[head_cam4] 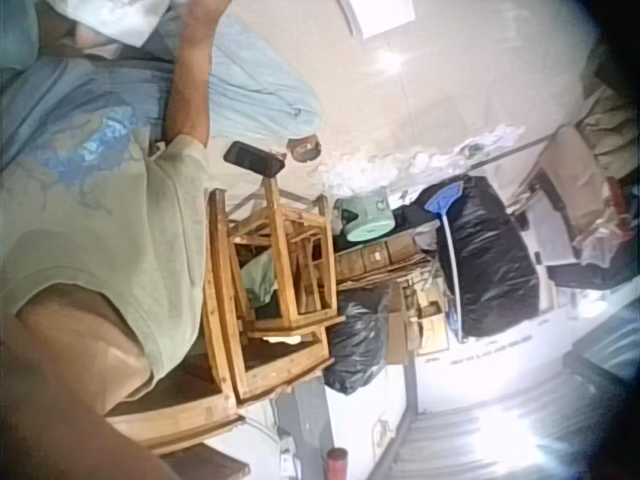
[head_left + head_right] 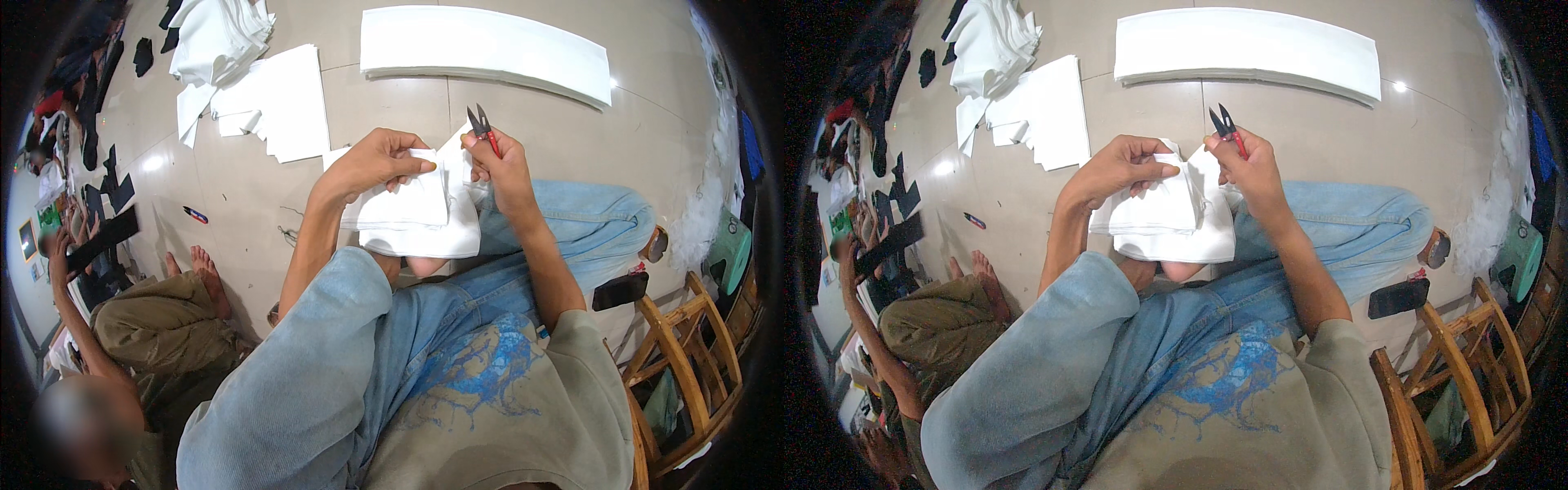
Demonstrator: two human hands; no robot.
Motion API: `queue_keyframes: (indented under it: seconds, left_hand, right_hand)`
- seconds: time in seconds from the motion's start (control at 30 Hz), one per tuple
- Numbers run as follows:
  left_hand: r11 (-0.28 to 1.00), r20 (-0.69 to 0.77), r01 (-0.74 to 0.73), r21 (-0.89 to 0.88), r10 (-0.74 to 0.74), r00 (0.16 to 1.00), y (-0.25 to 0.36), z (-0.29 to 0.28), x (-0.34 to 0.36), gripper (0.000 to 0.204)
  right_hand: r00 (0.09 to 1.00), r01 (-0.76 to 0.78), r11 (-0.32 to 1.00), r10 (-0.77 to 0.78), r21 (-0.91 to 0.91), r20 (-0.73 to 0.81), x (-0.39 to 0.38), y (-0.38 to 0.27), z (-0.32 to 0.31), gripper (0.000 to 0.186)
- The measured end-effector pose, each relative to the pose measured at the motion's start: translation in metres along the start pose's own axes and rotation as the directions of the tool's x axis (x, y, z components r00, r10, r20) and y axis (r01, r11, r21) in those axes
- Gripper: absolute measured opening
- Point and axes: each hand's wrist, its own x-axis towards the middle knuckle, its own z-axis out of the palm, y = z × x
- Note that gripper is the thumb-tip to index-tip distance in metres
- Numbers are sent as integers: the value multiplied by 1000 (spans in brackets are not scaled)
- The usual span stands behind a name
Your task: The person sits on the floor and repeatedly picks up rectangular white fabric pieces from a stack. They fold each piece and use a red utility knife to cut a small corner off the folded edge before placing the trimmed piece aside. The process is repeated for multiple fabric pieces.
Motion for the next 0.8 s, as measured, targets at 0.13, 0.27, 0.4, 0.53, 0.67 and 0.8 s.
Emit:
queue_keyframes:
  seconds: [0.13, 0.27, 0.4, 0.53, 0.67, 0.8]
  left_hand:
    - [1000, -5, 2, -1, -2, 1000, 3, 1, -1, 27]
    - [999, 0, 9, 43, -9, 1000, 7, 1, -4, 27]
    - [1000, 3, -10, 19, 10, 1000, 3, 0, -5, 28]
    - [997, 36, -12, -74, 15, 999, -3, -7, -3, 27]
    - [994, 69, -33, -99, 40, 997, -1, -9, -6, 24]
    - [991, 82, -51, -123, 61, 995, -3, -10, -6, 23]
  right_hand:
    - [996, -70, 996, 73, -55, 48, -1, 1, -4, 28]
    - [991, 131, 953, -123, -272, 46, -5, -5, 9, 33]
    - [976, 213, 968, -204, -136, 79, -8, -6, 7, 44]
    - [942, 329, 898, -288, -292, 174, -12, -5, 7, 49]
    - [923, 372, 844, -292, -388, 250, -13, -1, 6, 44]
    - [923, 374, 824, -288, -426, 253, -11, 7, 11, 37]
